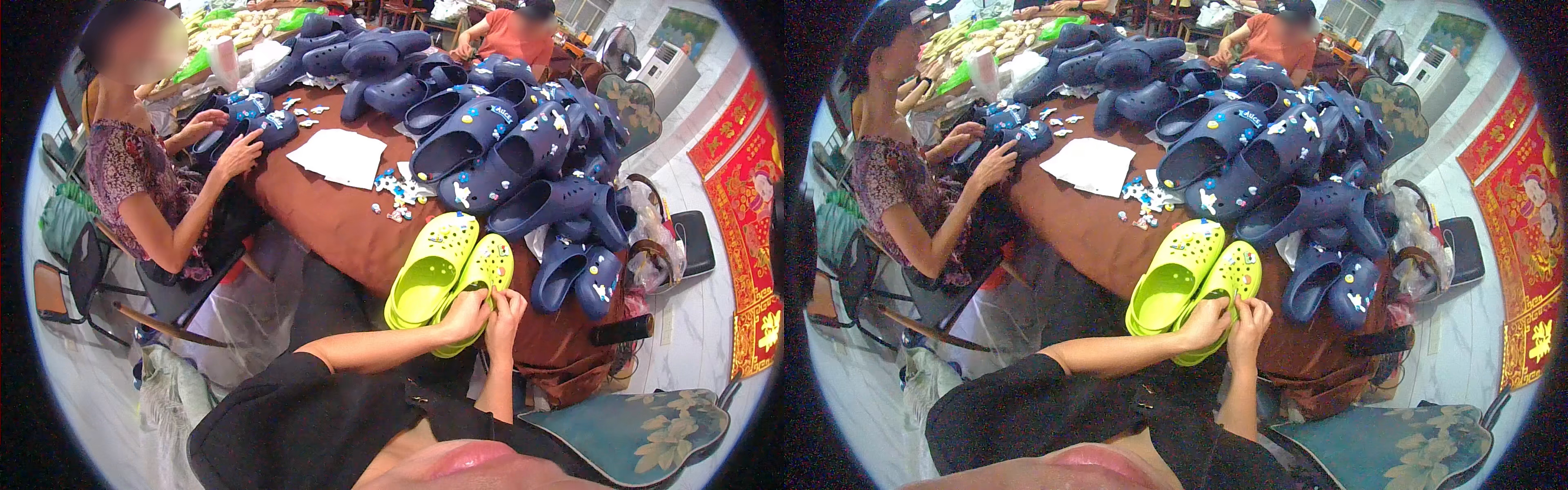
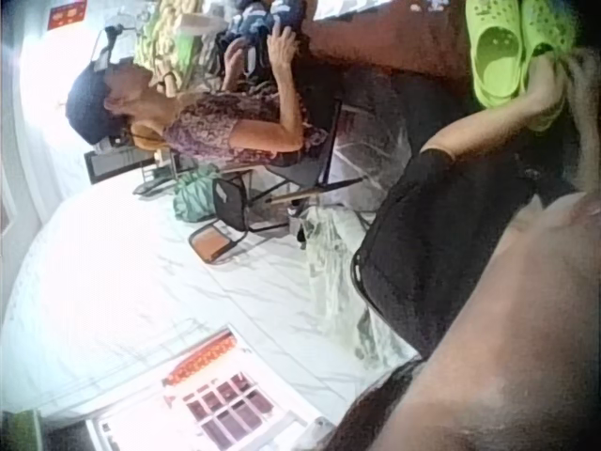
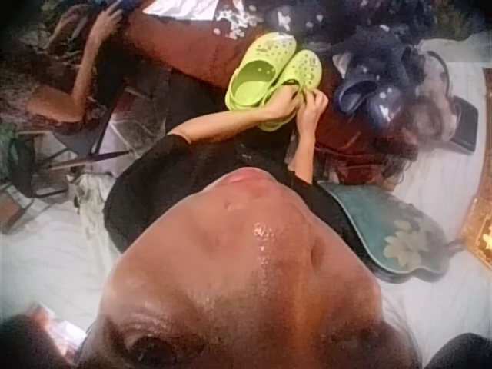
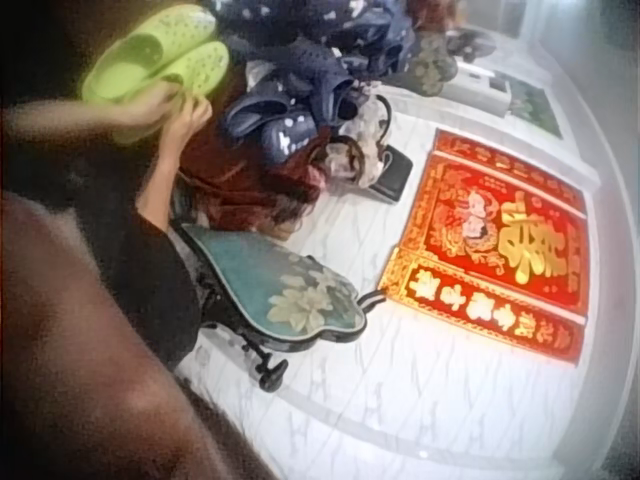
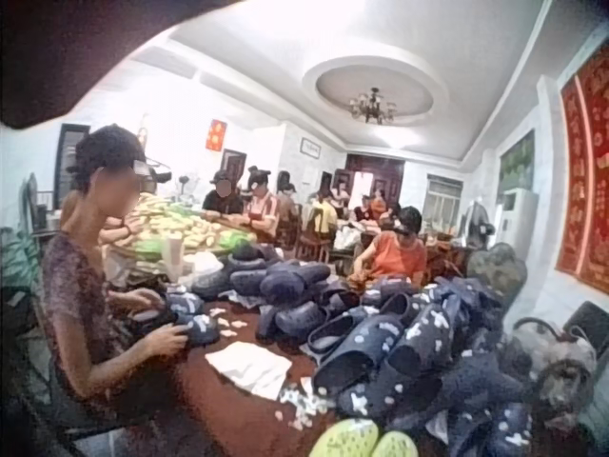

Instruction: Attaching decorative charms to the holes of rubber clogs.

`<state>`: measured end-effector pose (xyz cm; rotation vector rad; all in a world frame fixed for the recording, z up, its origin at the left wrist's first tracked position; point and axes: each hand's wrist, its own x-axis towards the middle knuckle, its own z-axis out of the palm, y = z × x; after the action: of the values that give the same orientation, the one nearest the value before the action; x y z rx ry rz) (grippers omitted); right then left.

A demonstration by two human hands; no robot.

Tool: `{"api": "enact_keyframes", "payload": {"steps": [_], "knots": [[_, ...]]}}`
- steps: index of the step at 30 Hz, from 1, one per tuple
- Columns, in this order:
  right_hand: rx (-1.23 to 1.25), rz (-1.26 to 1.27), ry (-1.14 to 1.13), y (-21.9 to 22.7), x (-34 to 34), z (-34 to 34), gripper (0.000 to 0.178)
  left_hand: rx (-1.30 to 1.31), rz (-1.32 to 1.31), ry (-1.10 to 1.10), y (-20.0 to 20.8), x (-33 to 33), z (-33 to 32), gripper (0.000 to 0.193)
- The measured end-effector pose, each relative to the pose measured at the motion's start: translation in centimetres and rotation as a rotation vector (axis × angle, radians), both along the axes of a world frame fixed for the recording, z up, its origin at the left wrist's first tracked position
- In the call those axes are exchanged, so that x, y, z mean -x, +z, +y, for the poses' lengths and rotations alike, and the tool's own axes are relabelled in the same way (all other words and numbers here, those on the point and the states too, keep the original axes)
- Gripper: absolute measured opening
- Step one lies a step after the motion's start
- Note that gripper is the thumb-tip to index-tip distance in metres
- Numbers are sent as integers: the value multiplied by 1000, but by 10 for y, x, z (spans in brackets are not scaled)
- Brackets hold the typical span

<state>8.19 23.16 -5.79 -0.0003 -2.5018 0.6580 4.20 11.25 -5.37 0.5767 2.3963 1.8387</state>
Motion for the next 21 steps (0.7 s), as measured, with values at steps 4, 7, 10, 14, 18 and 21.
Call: {"api": "enact_keyframes", "payload": {"steps": [4, 7, 10, 14, 18, 21], "knots": [[-31, -11, -20, 6, -7, 0, 38, -43, -32, -46, 2, 1, -1, 19], [-82, -32, -22, 11, -14, 1, 44, -21, -158, -125, 2, 3, -4, 27], [-105, -47, -47, 11, -15, -2, 45, -103, -319, -114, 3, 6, -4, 46], [-37, -30, -30, 12, -15, -1, 44, -127, -361, -154, 4, 5, -5, 49], [-62, 17, -38, 17, -16, -2, 38, -125, -344, -147, 6, 4, -7, 52], [-126, 39, -56, 20, -15, -4, 34, -74, -317, -130, 8, 4, -8, 54]]}}
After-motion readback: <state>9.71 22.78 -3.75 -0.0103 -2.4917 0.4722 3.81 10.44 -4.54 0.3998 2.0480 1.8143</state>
